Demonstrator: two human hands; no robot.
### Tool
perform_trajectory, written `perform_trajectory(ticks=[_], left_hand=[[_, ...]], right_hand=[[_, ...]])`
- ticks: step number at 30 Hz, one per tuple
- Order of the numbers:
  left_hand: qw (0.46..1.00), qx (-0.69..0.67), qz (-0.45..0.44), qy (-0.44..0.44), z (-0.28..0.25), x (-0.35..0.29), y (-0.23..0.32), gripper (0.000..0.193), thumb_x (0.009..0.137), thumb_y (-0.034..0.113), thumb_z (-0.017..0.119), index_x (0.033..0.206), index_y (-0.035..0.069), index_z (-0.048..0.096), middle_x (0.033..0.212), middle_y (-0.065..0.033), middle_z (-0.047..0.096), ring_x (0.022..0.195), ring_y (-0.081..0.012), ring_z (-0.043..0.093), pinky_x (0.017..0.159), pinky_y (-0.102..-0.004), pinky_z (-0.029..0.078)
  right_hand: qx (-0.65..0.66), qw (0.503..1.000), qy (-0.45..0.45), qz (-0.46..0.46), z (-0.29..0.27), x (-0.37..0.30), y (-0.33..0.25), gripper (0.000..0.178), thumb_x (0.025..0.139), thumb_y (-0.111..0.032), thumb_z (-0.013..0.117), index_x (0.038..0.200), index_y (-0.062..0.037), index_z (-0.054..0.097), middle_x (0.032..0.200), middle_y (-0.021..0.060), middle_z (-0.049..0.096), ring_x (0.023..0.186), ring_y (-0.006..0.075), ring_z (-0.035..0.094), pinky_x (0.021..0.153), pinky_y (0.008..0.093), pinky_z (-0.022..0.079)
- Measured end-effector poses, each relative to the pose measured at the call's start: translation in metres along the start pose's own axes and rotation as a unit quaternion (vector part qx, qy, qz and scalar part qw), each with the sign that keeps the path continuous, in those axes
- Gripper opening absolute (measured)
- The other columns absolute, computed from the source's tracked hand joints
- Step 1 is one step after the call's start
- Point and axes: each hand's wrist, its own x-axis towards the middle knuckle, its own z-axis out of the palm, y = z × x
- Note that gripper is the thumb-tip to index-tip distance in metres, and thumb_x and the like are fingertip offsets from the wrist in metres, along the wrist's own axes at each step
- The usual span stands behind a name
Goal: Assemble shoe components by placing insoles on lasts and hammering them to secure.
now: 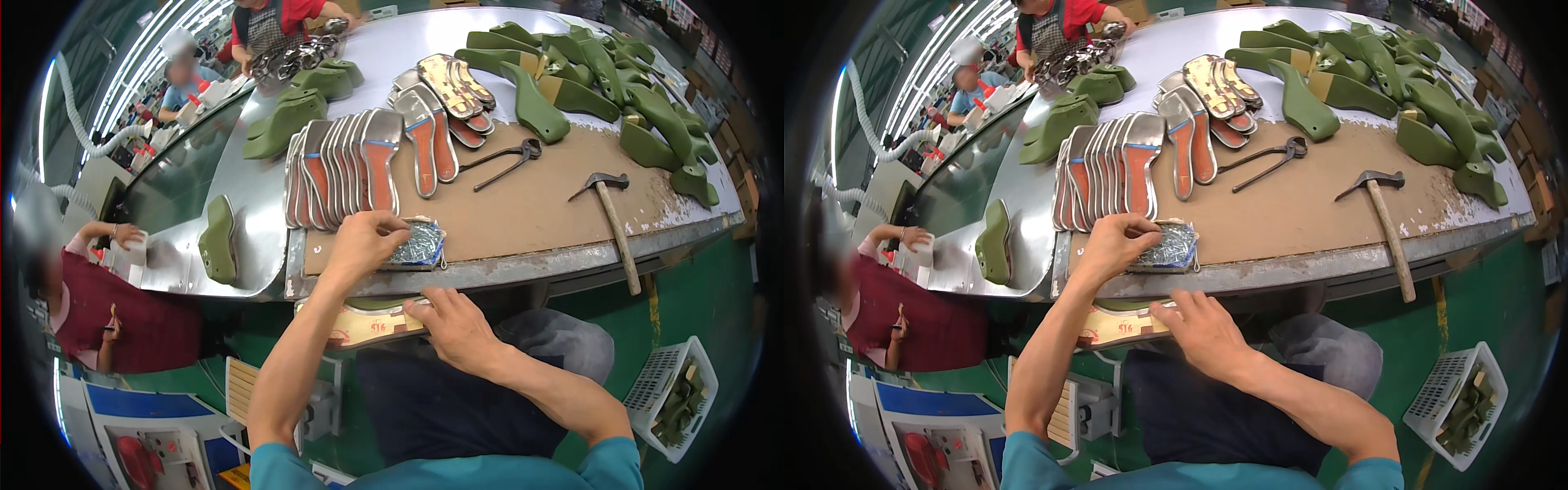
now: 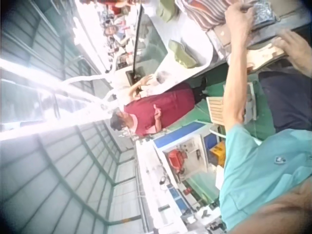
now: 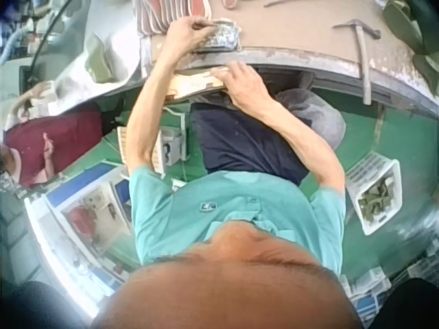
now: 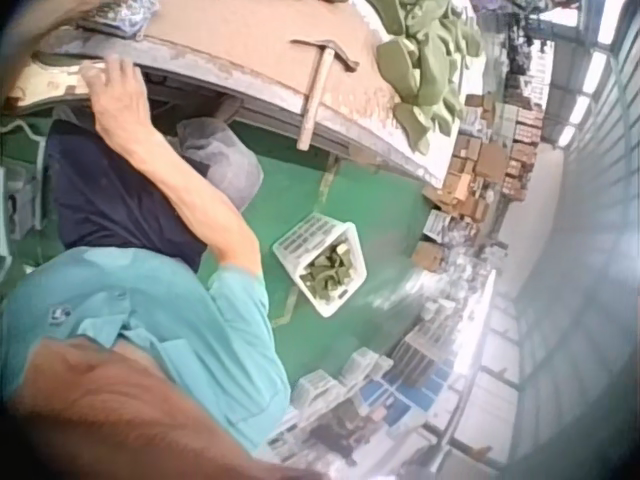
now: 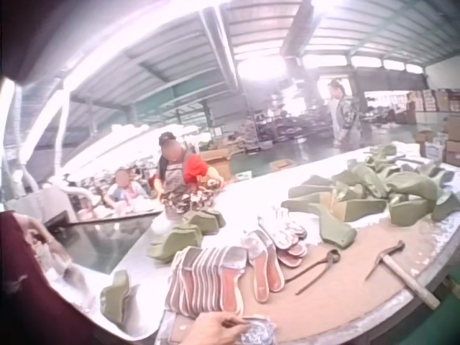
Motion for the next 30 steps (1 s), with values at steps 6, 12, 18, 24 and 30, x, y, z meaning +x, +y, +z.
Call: perform_trajectory(ticks=[6,12,18,24,30], left_hand=[[0.998,-0.061,-0.031,-0.006,-0.001,-0.005,-0.005,0.018,0.080,0.013,0.073,0.091,-0.001,0.071,0.077,-0.0055,0.069,0.071,-0.0098,0.061,0.066,-0.0249,0.049],[0.992,-0.107,0.033,0.051,-0.003,-0.021,-0.008,0.015,0.086,0.011,0.065,0.096,0.000,0.068,0.086,-0.0104,0.069,0.079,-0.0125,0.065,0.072,-0.0265,0.050],[0.969,-0.243,0.038,0.026,0.001,-0.084,0.021,0.028,0.088,0.005,0.062,0.115,0.001,0.058,0.085,-0.0089,0.066,0.079,-0.0150,0.064,0.073,-0.0273,0.051],[0.981,-0.184,0.055,0.037,0.019,-0.107,0.018,0.018,0.086,0.002,0.063,0.104,0.001,0.064,0.090,-0.0100,0.069,0.082,-0.0179,0.067,0.072,-0.0293,0.053],[0.968,-0.251,0.028,-0.003,0.021,-0.106,0.015,0.010,0.088,0.008,0.065,0.095,0.000,0.062,0.094,-0.0070,0.066,0.089,-0.0137,0.063,0.066,-0.0246,0.059]], right_hand=[[-0.001,1.000,0.000,0.007,0.001,-0.001,-0.001,0.053,0.071,0.002,0.061,0.123,-0.0085,0.052,0.108,0.0157,0.049,0.091,0.0320,0.052,0.078,0.0414,0.045],[0.006,1.000,-0.002,0.004,0.002,-0.003,-0.004,0.055,0.070,0.003,0.062,0.123,-0.0087,0.052,0.108,0.0154,0.049,0.092,0.0321,0.052,0.078,0.0414,0.045],[-0.010,1.000,-0.004,0.004,0.001,-0.003,-0.002,0.057,0.069,0.001,0.063,0.124,-0.0091,0.051,0.107,0.0151,0.049,0.090,0.0320,0.052,0.078,0.0417,0.045],[0.010,0.999,-0.040,0.028,-0.020,-0.003,-0.008,0.050,0.078,-0.008,0.066,0.125,-0.0071,0.050,0.120,0.0183,0.051,0.103,0.0358,0.053,0.085,0.0424,0.046],[-0.159,0.968,0.075,0.177,-0.117,-0.022,0.036,0.048,0.081,-0.015,0.068,0.124,-0.0041,0.050,0.115,0.0209,0.056,0.105,0.0394,0.054,0.090,0.0455,0.043]])
